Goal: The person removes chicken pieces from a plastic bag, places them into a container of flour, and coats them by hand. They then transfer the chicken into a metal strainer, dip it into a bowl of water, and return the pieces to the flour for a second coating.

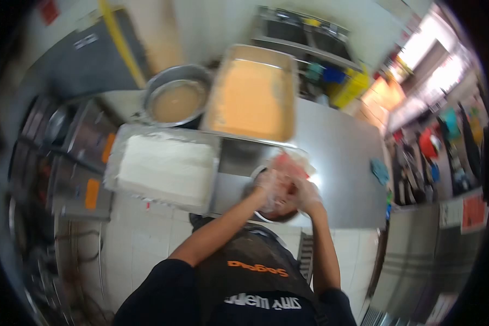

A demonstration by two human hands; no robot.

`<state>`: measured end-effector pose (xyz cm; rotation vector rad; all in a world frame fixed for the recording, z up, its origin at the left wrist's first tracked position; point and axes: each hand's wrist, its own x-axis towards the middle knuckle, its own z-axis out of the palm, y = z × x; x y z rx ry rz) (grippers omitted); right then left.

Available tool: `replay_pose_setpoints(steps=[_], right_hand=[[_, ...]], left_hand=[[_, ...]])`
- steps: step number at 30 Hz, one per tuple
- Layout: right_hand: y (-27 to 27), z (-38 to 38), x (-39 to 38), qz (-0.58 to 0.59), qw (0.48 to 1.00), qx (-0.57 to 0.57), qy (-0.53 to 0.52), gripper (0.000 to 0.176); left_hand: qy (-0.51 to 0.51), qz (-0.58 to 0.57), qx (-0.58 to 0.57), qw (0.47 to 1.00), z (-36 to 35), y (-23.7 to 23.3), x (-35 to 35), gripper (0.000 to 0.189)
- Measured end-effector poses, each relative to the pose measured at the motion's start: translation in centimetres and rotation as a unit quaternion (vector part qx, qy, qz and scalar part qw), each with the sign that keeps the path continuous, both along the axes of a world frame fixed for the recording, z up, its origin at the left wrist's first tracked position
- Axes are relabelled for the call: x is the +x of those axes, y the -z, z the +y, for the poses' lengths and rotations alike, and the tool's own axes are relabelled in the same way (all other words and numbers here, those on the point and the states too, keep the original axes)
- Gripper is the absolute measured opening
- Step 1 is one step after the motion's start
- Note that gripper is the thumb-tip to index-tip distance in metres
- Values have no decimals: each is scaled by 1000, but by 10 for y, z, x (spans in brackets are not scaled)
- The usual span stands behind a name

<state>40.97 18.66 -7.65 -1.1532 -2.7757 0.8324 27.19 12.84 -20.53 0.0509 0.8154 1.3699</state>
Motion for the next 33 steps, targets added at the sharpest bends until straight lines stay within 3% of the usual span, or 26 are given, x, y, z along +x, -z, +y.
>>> replay_pose_setpoints(steps=[2,3,4,6,7,8,9,12,15,19,21,23,25,27,29,33], right_hand=[[-2,-13,-5,17,999,3,29,33],[4,-17,-3,53,997,22,46,31],[19,-18,2,108,992,19,71,29],[41,-9,13,170,977,-20,128,26],[38,-9,12,179,969,-55,159,25],[32,-7,15,199,961,-91,170,23],[32,-5,15,199,961,-94,169,23],[28,3,19,212,961,-47,170,23],[4,4,16,264,943,-96,181,18],[-90,-32,-6,148,971,-40,181,19],[-135,-71,-32,307,934,-64,170,21],[-177,-110,-65,321,932,-60,157,20],[-208,-145,-98,349,933,-42,79,24],[-219,-174,-142,501,864,-46,-24,29],[-234,-167,-166,406,831,-316,-211,33],[-214,-210,-259,394,892,-210,-76,28]], left_hand=[[-3,125,-79,989,4,-4,-5,52],[-28,27,-57,998,29,67,-2,47],[-64,365,-136,919,23,45,-4,38],[-85,359,-121,921,21,58,-7,36],[-83,352,-95,928,8,30,-14,36],[-161,54,-4,985,-9,2,-14,36],[-163,55,-7,985,-17,-10,-24,36],[-44,65,-85,993,-42,-42,-47,49],[14,128,-110,986,-75,-55,-72,52],[52,119,-83,988,-137,-92,-130,47],[13,136,-107,985,-173,-124,-165,46],[-67,144,-42,986,-222,-115,-208,47],[-151,123,-52,979,-268,-110,-254,47],[-201,143,-74,966,-310,-125,-292,50],[-237,175,-105,950,-349,-127,-326,51],[-265,224,-193,918,-411,-116,-382,51]])
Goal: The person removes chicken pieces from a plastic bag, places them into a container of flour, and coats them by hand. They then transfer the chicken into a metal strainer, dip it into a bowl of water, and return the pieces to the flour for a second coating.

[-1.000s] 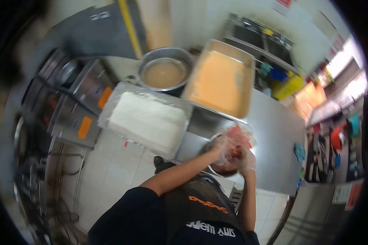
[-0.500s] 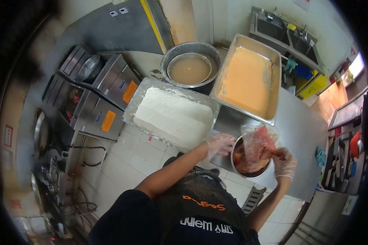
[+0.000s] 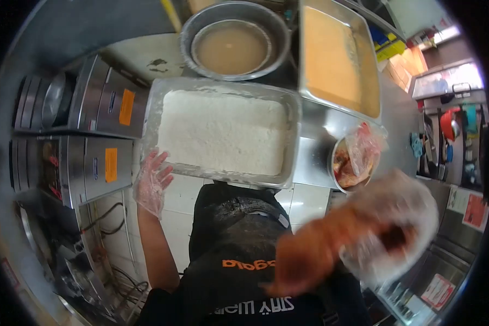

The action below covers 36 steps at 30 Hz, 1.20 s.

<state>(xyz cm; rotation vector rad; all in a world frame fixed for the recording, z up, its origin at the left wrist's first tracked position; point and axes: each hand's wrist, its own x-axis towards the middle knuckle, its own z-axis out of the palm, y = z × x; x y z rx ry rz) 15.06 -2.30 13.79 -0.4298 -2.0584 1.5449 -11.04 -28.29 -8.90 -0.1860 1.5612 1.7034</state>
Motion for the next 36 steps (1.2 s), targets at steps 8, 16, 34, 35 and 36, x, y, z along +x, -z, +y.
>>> replay_pose_setpoints(steps=[8,16,34,35,36], right_hand=[[206,-11,-127,-286,932,201,100,17],[254,33,-15,-320,875,243,269,12],[292,237,248,-589,774,174,155,34],[306,242,252,-523,806,202,190,35],[317,248,259,-521,807,203,191,35]], left_hand=[[-28,-12,-20,999,-36,21,-47,49],[-16,21,-38,999,-17,11,-24,49],[69,81,30,994,100,4,76,49],[64,76,29,995,102,9,84,46],[64,78,31,994,103,13,90,46]])
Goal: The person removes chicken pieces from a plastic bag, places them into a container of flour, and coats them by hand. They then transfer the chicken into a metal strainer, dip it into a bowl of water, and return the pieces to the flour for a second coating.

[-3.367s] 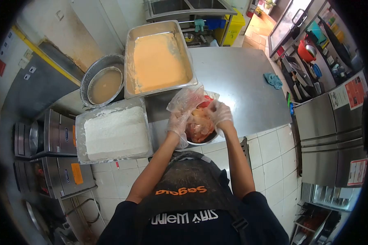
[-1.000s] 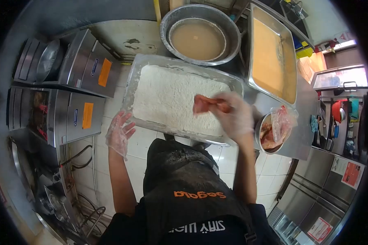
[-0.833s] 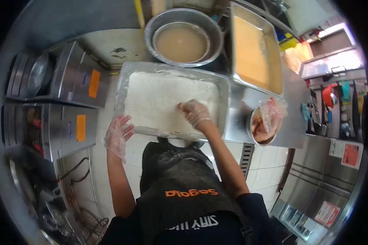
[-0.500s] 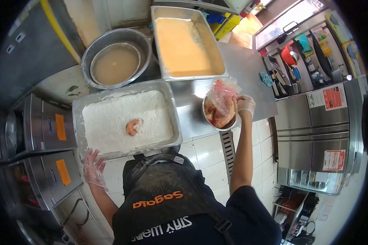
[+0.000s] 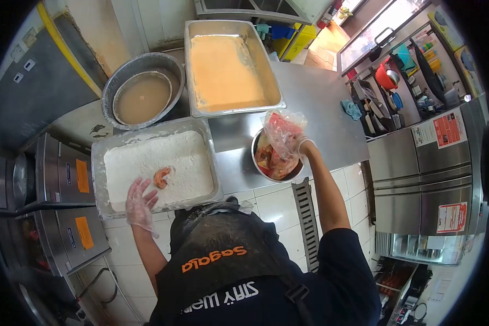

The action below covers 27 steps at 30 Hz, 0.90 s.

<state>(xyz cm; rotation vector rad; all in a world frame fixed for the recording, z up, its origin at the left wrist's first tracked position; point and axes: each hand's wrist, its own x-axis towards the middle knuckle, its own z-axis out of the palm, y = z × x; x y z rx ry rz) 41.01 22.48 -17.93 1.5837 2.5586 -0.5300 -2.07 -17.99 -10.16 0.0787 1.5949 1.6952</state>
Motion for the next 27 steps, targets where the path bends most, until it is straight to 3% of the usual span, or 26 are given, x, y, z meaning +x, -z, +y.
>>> replay_pose_setpoints(steps=[2,3,5,6,8,10,12,13,14,16,17,19,20,22,27], right_hand=[[9,13,16,-8,997,-47,63,36],[-11,2,12,-10,997,-43,58,36],[-77,-51,-4,221,923,-207,236,29],[-54,-52,9,217,926,-207,231,29],[19,-42,43,192,957,-41,213,27],[7,-62,44,201,960,18,192,30],[-41,-88,29,399,838,-170,331,32],[-61,-100,22,422,809,-194,361,32],[-59,-105,24,427,805,-193,364,32],[-49,-113,35,548,732,-160,373,28],[-46,-111,40,552,727,-159,376,28],[-48,-108,45,524,769,-32,364,25],[-50,-105,50,529,763,-28,370,25],[-102,-109,40,293,887,95,345,24],[-108,-94,34,282,898,103,320,25]], left_hand=[[0,-38,-9,999,-1,8,9,45],[-2,-45,-11,999,-3,12,12,43],[-11,-40,-22,999,-8,20,14,43],[-15,-33,-36,999,-11,23,15,43],[-18,-26,-45,998,-13,24,12,42],[-4,-12,-58,998,-16,22,8,42],[24,-6,-63,998,-12,21,2,42],[30,-1,-63,998,-9,20,-2,42],[41,8,-66,997,-5,19,-5,40],[54,21,-70,996,1,13,-10,39],[75,33,-71,994,6,9,-12,39],[104,52,-73,991,15,3,-13,38],[126,63,-68,988,20,1,-13,38],[161,81,-60,982,34,-3,-13,37],[276,104,-15,955,65,-5,19,35]])
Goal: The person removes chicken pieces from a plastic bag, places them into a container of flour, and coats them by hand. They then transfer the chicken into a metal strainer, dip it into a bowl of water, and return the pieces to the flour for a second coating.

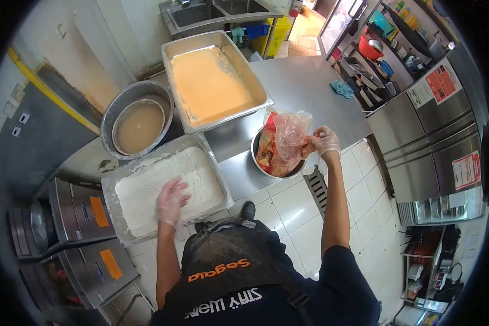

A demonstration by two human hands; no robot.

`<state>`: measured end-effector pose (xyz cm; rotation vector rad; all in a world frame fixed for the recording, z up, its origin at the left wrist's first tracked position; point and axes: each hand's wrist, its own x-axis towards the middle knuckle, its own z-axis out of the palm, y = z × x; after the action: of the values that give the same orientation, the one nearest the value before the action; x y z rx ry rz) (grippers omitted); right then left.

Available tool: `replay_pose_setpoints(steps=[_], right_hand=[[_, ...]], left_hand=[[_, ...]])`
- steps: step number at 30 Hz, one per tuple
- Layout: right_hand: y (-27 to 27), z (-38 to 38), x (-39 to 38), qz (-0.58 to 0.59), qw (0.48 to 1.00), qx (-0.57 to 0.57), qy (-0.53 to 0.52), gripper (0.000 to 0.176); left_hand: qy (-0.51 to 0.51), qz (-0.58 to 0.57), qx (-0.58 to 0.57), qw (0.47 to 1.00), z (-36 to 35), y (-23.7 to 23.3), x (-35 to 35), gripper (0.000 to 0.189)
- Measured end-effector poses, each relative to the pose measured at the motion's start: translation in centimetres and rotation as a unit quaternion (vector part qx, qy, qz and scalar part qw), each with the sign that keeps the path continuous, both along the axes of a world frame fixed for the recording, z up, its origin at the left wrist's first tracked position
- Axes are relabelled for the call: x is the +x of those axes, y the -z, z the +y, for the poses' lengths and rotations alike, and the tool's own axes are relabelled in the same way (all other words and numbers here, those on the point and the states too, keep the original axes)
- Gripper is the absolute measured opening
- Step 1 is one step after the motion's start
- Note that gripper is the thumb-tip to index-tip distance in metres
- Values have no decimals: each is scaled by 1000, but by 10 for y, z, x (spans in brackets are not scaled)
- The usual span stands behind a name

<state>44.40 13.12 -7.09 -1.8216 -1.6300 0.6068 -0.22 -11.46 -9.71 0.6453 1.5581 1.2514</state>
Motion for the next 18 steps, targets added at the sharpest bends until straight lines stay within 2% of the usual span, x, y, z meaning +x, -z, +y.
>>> replay_pose_setpoints(steps=[2,3,5,7,8,9,10,11,12,13,15,16,17,18], right_hand=[[9,4,1,34,997,-63,1,18],[34,3,7,38,997,-63,6,18],[85,13,22,195,978,-67,-16,17],[77,-10,1,240,966,-93,-2,15],[75,-19,-10,301,946,-116,38,12],[73,-24,-12,362,919,-138,78,9],[89,-18,-7,364,918,-133,82,9],[123,-6,2,285,952,-101,49,11],[128,-4,3,202,977,-71,18,14],[132,-2,10,205,976,-68,24,14],[131,-1,15,237,960,-137,66,17],[125,0,14,347,916,-175,99,19],[118,-4,17,348,915,-176,103,19],[110,-7,19,428,881,-180,89,21]], left_hand=[[125,-3,36,992,15,-18,29,37],[204,-19,69,976,25,-30,47,38],[355,-60,129,924,57,-12,85,38],[400,-164,162,887,86,-16,143,39],[412,-5,262,872,109,8,172,41],[411,153,354,826,131,28,196,43],[416,154,357,822,145,14,216,43],[409,254,339,808,156,-6,234,48],[397,350,319,786,163,-13,246,52],[403,350,322,782,168,-11,252,52],[356,436,175,808,183,3,261,61],[383,374,109,838,200,39,258,73],[387,373,108,836,199,45,255,73],[359,386,139,838,193,50,251,79]])
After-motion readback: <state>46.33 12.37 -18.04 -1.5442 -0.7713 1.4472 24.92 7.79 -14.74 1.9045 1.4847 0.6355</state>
